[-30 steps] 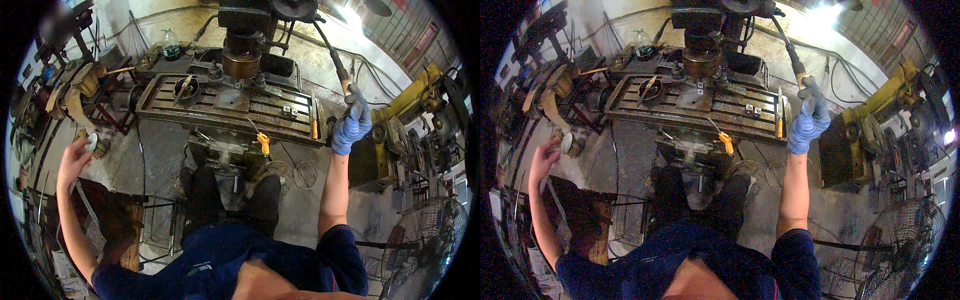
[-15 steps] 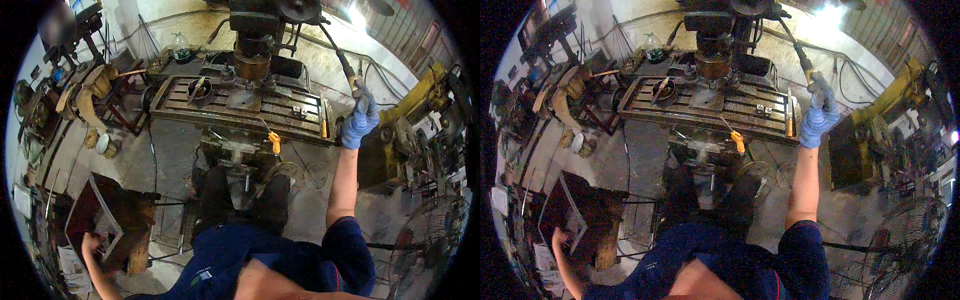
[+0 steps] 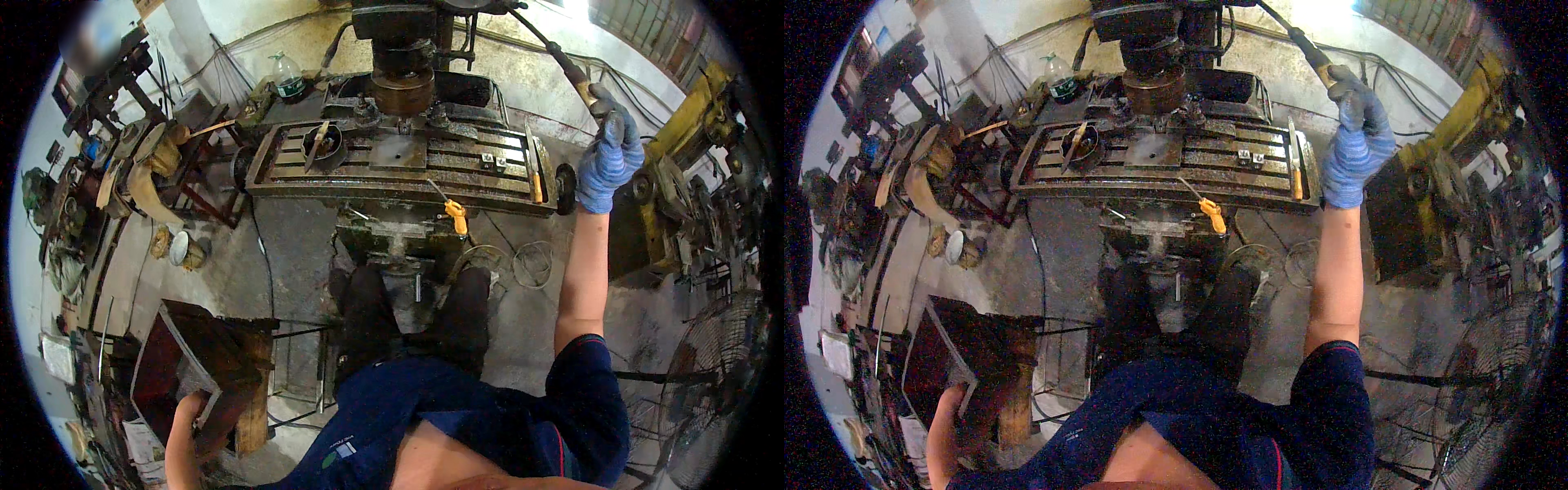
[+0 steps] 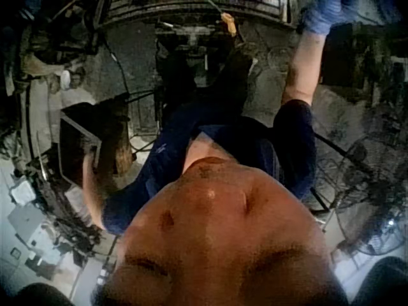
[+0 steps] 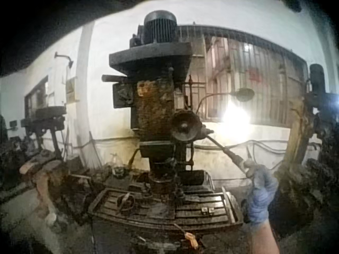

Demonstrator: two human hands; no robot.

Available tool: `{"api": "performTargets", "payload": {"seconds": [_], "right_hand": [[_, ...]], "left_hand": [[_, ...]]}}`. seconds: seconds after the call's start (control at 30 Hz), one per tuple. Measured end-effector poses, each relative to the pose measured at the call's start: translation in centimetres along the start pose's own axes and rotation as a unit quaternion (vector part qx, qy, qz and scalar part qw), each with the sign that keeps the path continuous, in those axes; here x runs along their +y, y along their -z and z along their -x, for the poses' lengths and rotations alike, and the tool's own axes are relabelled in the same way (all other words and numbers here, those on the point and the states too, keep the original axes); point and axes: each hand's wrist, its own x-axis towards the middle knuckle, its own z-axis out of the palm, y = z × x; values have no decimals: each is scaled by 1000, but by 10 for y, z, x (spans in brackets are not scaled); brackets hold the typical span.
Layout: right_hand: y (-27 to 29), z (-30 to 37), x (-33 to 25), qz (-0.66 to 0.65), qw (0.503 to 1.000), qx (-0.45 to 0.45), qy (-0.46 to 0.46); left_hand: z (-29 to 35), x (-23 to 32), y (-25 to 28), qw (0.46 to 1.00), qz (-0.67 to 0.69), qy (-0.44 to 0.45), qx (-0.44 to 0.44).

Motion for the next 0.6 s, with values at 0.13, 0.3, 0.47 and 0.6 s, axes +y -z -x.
{"api": "performTargets", "payload": {"seconds": [0.13, 0.3, 0.47, 0.6], "right_hand": [[-12, -7, -5, -1, 1000, 20, -14], [-25, -28, -13, -16, 1000, 8, 20], [-14, -46, 0, 32, 999, 12, 31], [-20, -36, -25, 104, 991, 47, 66]], "left_hand": [[-43, -36, 23, 998, -50, -30, -13], [-247, -129, 113, 902, -422, -64, -61], [-306, -202, 146, 773, -585, -246, -4], [-291, -172, 119, 766, -623, -161, -14]]}}
